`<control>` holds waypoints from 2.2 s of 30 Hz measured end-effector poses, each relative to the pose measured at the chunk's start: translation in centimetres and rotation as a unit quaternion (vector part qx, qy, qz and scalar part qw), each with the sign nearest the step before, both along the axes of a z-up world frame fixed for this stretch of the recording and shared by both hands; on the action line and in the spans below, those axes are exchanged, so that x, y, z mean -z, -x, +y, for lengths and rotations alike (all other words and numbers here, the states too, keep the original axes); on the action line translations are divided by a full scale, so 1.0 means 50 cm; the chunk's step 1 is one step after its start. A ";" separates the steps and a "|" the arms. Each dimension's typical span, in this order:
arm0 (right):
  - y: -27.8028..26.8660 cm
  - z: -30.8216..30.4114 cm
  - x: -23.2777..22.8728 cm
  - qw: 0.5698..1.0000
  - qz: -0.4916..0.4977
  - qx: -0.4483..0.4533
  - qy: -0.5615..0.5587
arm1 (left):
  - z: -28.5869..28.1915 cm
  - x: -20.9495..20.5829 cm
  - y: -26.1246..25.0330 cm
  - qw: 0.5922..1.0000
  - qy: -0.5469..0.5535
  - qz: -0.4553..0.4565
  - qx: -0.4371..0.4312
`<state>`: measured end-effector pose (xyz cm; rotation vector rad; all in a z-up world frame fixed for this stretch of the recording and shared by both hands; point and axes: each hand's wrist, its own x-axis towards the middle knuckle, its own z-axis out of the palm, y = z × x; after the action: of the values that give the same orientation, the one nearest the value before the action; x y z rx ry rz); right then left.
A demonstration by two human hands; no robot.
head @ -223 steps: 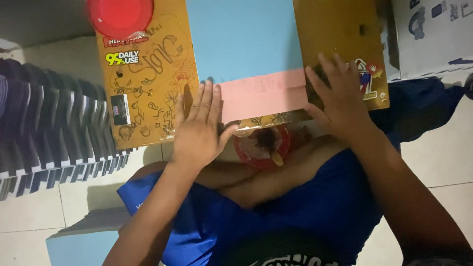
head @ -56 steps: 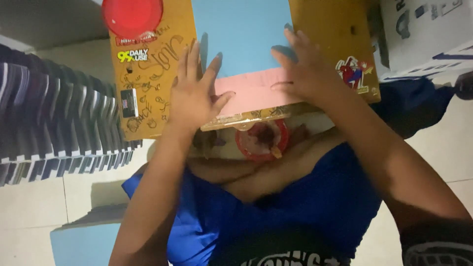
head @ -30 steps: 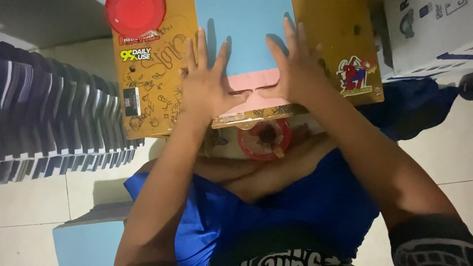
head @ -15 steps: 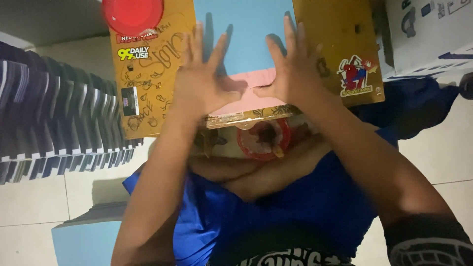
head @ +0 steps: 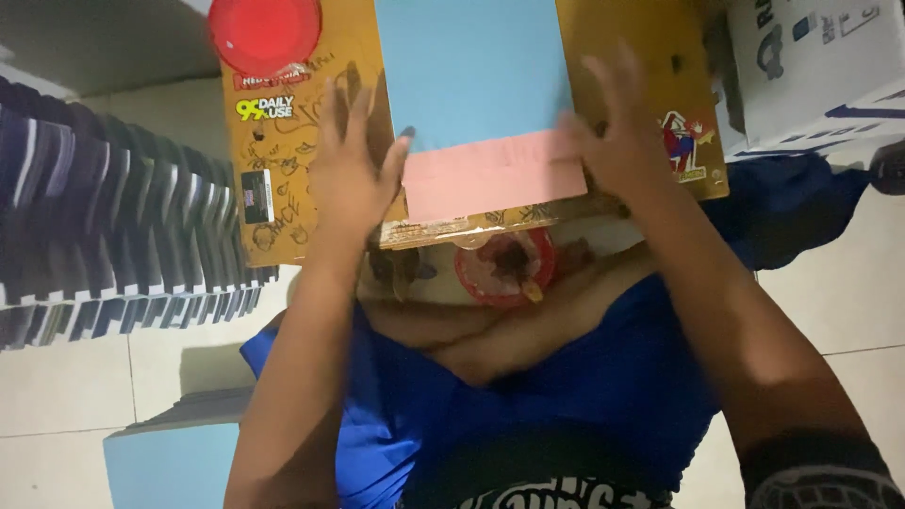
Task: Manually binding a stack of papers by applying glue to the spine with a brush and attaching a cardstock cover.
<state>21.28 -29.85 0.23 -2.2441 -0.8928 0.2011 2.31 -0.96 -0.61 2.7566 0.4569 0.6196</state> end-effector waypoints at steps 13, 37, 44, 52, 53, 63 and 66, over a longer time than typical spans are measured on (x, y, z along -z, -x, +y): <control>-0.002 -0.041 0.002 0.972 0.111 0.139 -0.155 | -0.282 -0.154 0.027 0.543 0.839 0.001 -0.021; -0.009 -0.048 0.013 0.971 0.070 0.120 -0.192 | -0.344 -0.212 -0.047 0.235 0.907 -0.246 -0.249; -0.001 -0.044 -0.010 0.973 0.082 0.127 -0.176 | -0.346 -0.177 -0.054 0.249 0.894 -0.259 -0.268; -0.016 -0.045 0.018 0.966 0.061 0.097 -0.233 | -0.328 -0.121 -0.117 0.329 0.870 -0.264 -0.256; -0.012 -0.044 0.009 0.967 0.067 0.103 -0.221 | -0.328 -0.126 -0.128 0.348 0.869 -0.243 -0.255; -0.003 -0.047 0.015 0.925 0.136 0.170 -0.312 | -0.331 -0.122 -0.192 0.329 0.864 -0.235 -0.299; 0.026 -0.029 -0.045 0.858 0.267 0.192 -0.395 | -0.332 -0.135 -0.202 0.324 0.853 -0.272 -0.305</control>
<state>19.99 -31.31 2.47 -1.4193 -0.1450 0.2068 12.41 -17.57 6.16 0.1774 1.0311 0.5008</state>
